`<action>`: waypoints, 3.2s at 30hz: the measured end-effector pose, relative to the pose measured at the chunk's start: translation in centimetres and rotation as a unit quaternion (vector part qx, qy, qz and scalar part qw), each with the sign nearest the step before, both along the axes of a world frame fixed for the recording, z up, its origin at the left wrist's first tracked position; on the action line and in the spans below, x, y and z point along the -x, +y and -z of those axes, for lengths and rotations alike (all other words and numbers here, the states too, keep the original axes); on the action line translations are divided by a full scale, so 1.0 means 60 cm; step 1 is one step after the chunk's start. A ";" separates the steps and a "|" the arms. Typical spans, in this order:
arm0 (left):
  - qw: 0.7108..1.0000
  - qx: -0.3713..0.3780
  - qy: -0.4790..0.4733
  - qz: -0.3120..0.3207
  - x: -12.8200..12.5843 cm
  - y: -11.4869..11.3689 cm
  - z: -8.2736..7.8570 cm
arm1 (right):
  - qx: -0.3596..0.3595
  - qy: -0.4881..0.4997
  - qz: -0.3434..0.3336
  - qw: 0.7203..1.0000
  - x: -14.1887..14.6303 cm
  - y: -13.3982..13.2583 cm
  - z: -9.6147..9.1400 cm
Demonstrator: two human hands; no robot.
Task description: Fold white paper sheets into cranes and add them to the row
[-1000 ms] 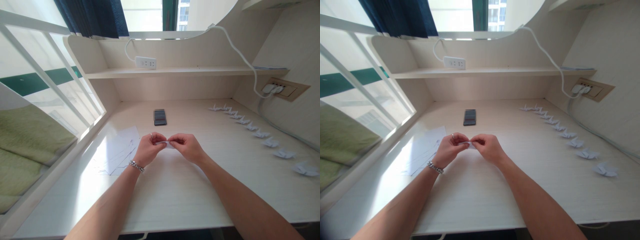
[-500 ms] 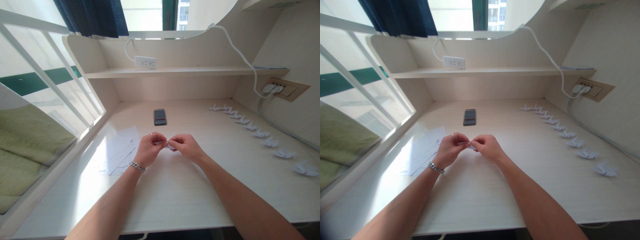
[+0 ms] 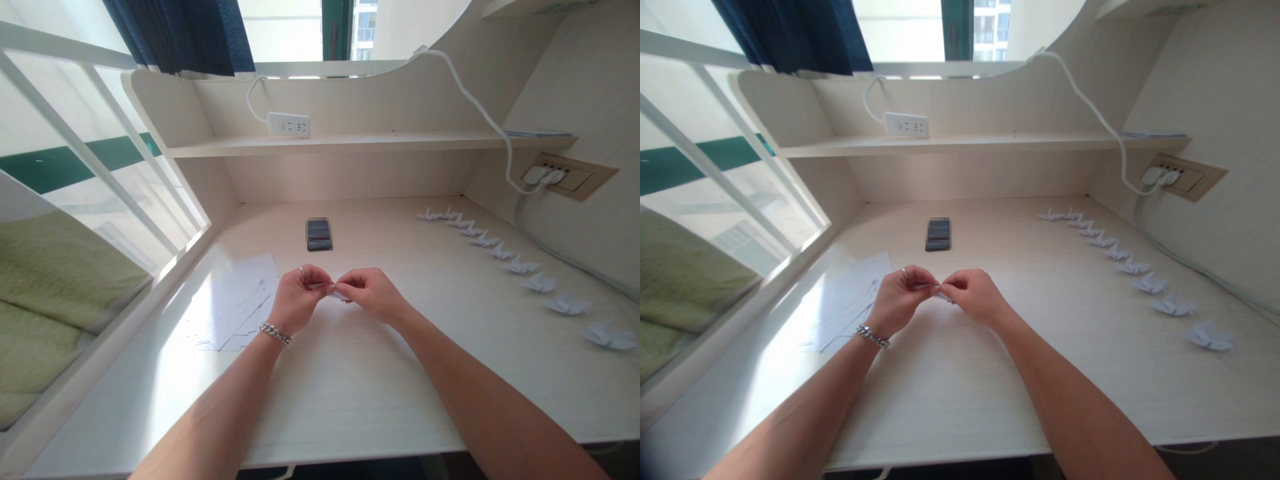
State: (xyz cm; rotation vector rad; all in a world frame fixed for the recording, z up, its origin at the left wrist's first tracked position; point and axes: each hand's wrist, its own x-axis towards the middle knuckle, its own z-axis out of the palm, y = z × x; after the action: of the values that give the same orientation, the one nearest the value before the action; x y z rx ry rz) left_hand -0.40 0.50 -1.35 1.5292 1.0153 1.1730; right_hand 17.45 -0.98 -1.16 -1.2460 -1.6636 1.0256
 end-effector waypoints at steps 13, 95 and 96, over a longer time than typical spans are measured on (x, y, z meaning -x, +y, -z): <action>0.995 0.074 -0.056 -0.033 -0.009 -0.005 -0.014 | 0.000 -0.003 0.027 1.000 0.005 -0.002 0.000; 0.983 -0.002 0.176 0.052 0.012 0.002 -0.020 | -0.018 -0.073 -0.015 0.997 -0.009 -0.002 -0.008; 0.991 0.013 0.128 0.034 0.010 0.003 -0.017 | -0.022 -0.050 0.006 0.998 -0.008 0.000 -0.006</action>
State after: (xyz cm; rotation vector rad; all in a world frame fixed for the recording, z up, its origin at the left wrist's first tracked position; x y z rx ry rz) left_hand -1.02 0.69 -0.35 1.7107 1.1315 0.9296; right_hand 17.92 -1.00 -0.81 -1.2956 -1.7430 0.9281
